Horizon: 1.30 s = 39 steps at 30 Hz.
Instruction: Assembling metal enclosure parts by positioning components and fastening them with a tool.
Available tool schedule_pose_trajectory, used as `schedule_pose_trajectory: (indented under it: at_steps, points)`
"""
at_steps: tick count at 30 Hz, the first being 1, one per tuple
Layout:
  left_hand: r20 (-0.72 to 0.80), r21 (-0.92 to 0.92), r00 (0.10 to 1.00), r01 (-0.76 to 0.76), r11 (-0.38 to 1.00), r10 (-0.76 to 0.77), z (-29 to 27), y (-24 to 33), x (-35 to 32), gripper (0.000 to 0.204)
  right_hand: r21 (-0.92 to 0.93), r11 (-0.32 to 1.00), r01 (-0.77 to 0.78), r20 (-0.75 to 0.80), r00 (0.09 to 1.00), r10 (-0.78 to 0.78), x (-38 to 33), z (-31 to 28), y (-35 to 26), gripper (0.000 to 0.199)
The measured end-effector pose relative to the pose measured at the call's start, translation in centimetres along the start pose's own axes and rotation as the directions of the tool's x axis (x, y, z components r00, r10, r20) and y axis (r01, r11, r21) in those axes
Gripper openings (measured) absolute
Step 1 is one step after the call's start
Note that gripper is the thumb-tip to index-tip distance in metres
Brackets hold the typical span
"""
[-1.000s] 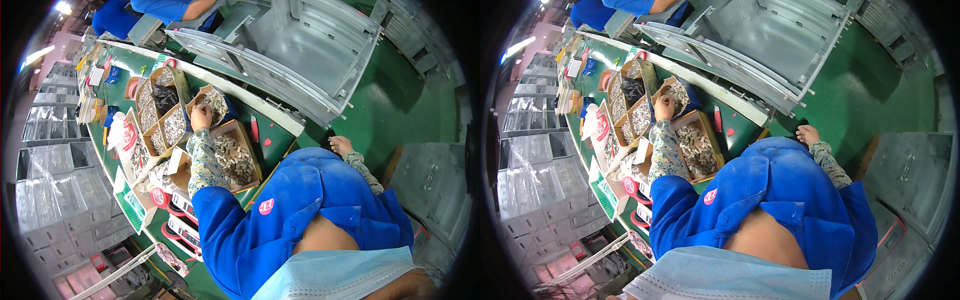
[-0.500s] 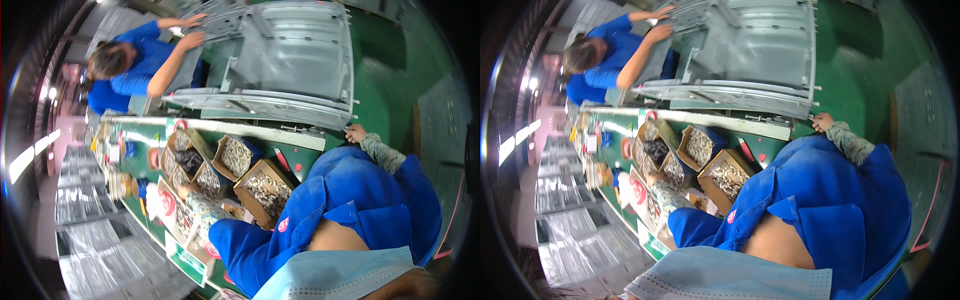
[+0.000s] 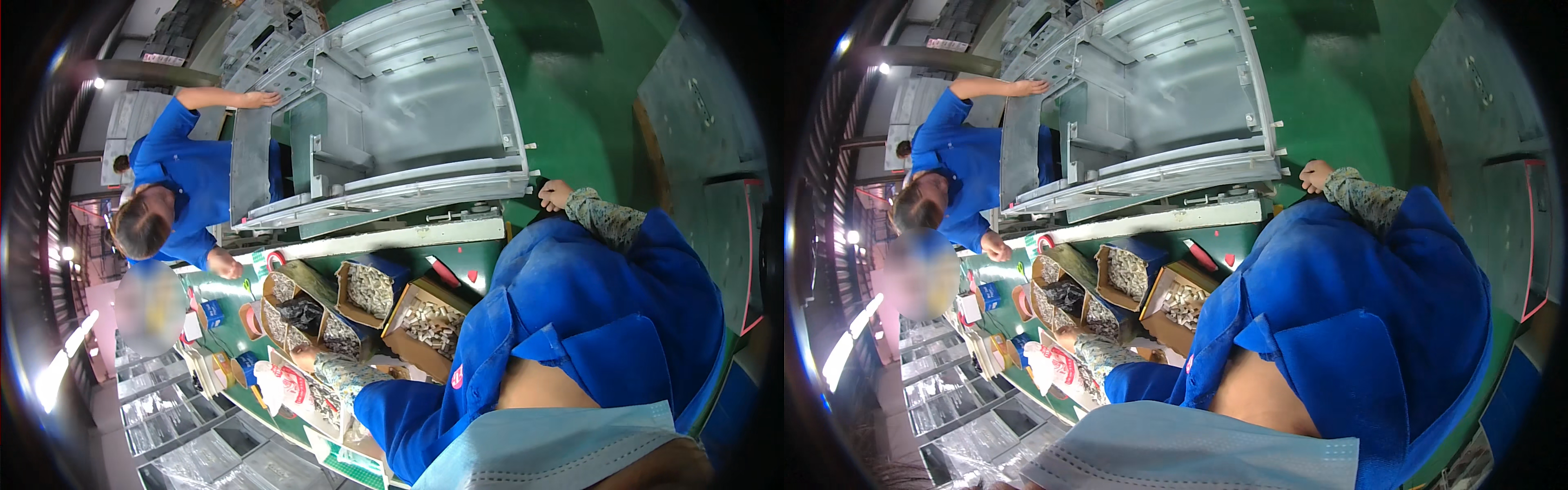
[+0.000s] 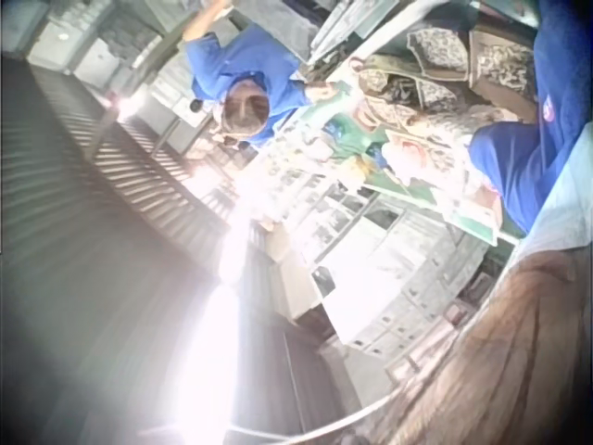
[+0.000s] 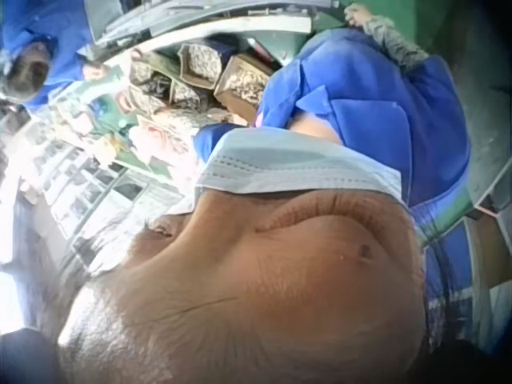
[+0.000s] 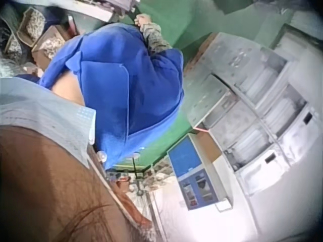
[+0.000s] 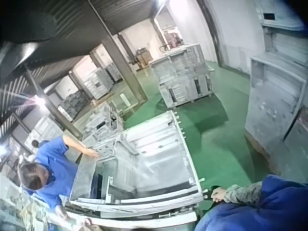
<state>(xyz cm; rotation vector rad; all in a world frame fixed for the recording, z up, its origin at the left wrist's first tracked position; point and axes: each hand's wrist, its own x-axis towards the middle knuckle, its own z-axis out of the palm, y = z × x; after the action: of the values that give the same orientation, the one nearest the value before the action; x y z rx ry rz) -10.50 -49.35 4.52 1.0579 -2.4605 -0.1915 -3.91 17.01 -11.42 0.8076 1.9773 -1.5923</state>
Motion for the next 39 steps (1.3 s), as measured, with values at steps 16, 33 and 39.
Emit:
schedule_pose_trajectory:
  at_steps: [16,33,39]
  points:
    - [0.548,-0.836,0.538,0.370,0.405,0.640,-6.0,26.2,-30.4,0.010,-0.093,0.491,0.866,0.323,0.493,-0.808,-9.2,-2.8,-10.2,0.010]
    - [0.579,-0.811,0.530,0.449,0.374,0.620,-7.2,31.6,-41.1,0.010,-0.046,0.363,0.931,0.359,0.354,-0.863,-9.8,-4.9,-12.1,0.011]
    - [0.677,-0.728,0.531,0.587,0.354,0.510,-6.5,30.4,-42.0,0.012,0.024,0.519,0.854,-0.011,0.519,-0.855,-9.4,-7.0,-15.6,0.011]
